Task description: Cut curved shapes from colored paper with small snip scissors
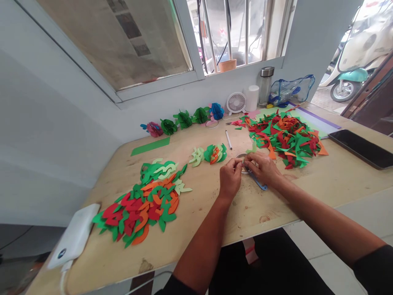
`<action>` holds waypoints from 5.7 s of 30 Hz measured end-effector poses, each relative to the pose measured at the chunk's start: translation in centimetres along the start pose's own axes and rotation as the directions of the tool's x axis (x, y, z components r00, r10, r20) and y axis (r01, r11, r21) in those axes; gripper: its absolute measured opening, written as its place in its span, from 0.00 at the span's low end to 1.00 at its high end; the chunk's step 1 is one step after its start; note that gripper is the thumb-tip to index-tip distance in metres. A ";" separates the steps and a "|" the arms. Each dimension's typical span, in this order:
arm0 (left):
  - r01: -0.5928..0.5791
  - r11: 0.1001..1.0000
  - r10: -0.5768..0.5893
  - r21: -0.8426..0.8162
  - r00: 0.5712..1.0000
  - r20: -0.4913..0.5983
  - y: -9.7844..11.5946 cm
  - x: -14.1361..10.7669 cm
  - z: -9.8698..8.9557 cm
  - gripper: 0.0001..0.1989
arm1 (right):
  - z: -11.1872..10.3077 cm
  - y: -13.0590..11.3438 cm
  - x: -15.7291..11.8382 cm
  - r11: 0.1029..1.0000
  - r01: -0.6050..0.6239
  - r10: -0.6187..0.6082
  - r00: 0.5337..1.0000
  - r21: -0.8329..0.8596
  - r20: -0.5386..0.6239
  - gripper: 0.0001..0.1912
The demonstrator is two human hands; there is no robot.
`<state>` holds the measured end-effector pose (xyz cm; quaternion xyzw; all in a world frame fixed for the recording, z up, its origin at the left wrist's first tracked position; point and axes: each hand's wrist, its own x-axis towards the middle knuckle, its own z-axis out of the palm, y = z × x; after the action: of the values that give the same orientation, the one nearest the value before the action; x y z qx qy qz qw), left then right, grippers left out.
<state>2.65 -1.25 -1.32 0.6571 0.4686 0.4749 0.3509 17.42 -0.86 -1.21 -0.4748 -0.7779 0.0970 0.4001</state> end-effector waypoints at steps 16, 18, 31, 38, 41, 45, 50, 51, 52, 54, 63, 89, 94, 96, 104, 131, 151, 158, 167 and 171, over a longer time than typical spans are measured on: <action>0.029 0.998 -0.029 -0.062 1.000 0.006 0.2 0.0 0.0 0.08 | 0.1 -0.1 -0.1 1.000 -0.021 0.021 1.000 -0.003 -0.006 0.09; 0.027 0.998 -0.027 -0.060 1.000 0.005 0.4 0.0 -0.1 0.08 | 0.0 -0.1 -0.1 1.000 -0.019 0.019 1.000 -0.008 -0.009 0.09; 0.018 1.000 -0.016 0.025 0.998 -0.065 -0.2 0.0 0.4 0.07 | 0.4 0.0 -0.2 0.993 -0.056 0.057 0.998 -0.101 0.008 0.10; 0.020 1.000 -0.018 0.021 0.995 -0.102 -0.4 0.0 0.3 0.06 | 0.2 -0.3 -0.1 0.992 -0.045 0.043 0.999 -0.115 -0.020 0.09; 0.087 0.992 -0.099 -0.093 0.987 -0.124 -0.4 0.2 0.1 0.06 | 0.0 -0.4 -0.1 0.994 -0.026 0.024 0.999 -0.102 -0.023 0.07; 0.252 0.899 -0.290 -0.358 0.955 -0.056 0.1 0.5 -0.1 0.06 | -0.3 -0.6 0.0 0.999 -0.002 0.001 0.999 -0.042 -0.040 0.05; 0.359 0.742 -0.425 -0.566 0.905 0.016 0.5 0.7 -0.2 0.11 | -0.5 -0.9 0.1 0.993 -0.100 0.108 0.987 0.065 -0.121 0.05; 0.364 0.723 -0.434 -0.587 0.901 0.024 0.6 0.7 -0.2 0.11 | -0.5 -0.9 0.2 0.987 -0.129 0.142 0.981 0.096 -0.132 0.05; 0.368 0.709 -0.439 -0.602 0.898 0.031 0.6 0.8 -0.2 0.12 | -0.5 -0.9 0.2 0.978 -0.159 0.177 0.973 0.132 -0.145 0.05; 0.368 0.694 -0.442 -0.619 0.896 0.037 0.6 0.8 -0.2 0.12 | -0.5 -0.7 0.3 0.953 -0.215 0.251 0.954 0.212 -0.162 0.05; 0.366 0.713 -0.389 -0.598 0.916 0.096 0.6 0.6 0.1 0.12 | -0.6 -0.4 0.8 0.873 -0.290 0.292 0.955 0.392 0.054 0.17; 0.304 0.817 -0.327 -0.489 0.944 0.040 0.7 0.6 -0.2 0.12 | -0.6 -0.4 0.7 0.831 -0.314 0.325 0.944 0.459 0.057 0.18; 0.305 0.823 -0.330 -0.480 0.943 0.032 0.8 0.6 -0.3 0.09 | -0.7 -0.5 0.7 0.858 -0.291 0.297 0.953 0.423 0.054 0.17; 0.324 0.805 -0.351 -0.497 0.935 0.042 0.8 0.7 -0.3 0.10 | -0.7 -0.5 0.7 0.863 -0.294 0.301 0.952 0.411 0.050 0.16; 0.314 0.827 -0.305 -0.466 0.947 0.097 0.9 0.6 -0.3 0.12 | -0.8 -0.7 0.7 0.897 -0.272 0.277 0.960 0.348 0.036 0.17; -0.317 0.876 0.358 0.362 0.932 -0.049 0.1 -0.4 0.3 0.08 | -0.7 -1.1 0.5 0.839 -0.361 0.342 0.932 0.408 0.122 0.16; -0.044 0.996 0.025 -0.082 0.974 -0.226 0.1 -0.1 0.2 0.15 | 0.0 -0.8 -0.2 0.997 -0.067 0.067 0.998 0.032 0.012 0.12; 0.043 0.996 -0.061 -0.081 0.969 -0.240 1.0 0.1 0.1 0.11 | 0.3 -0.6 -0.4 0.994 0.054 -0.050 0.998 -0.091 0.040 0.12; 0.035 0.999 -0.037 -0.016 0.970 -0.238 0.9 0.0 0.1 0.07 | 0.4 -0.8 -0.4 0.993 0.071 -0.065 0.996 -0.091 0.064 0.13; 0.026 0.998 -0.038 -0.058 0.976 -0.216 1.0 -0.1 0.0 0.07 | 0.3 -0.8 -0.4 0.996 0.066 -0.062 0.996 -0.062 0.067 0.13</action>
<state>2.94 -1.60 -0.48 0.5839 0.5013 0.5507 0.3231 16.73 -1.57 -1.23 -0.4589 -0.8078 0.0746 0.3623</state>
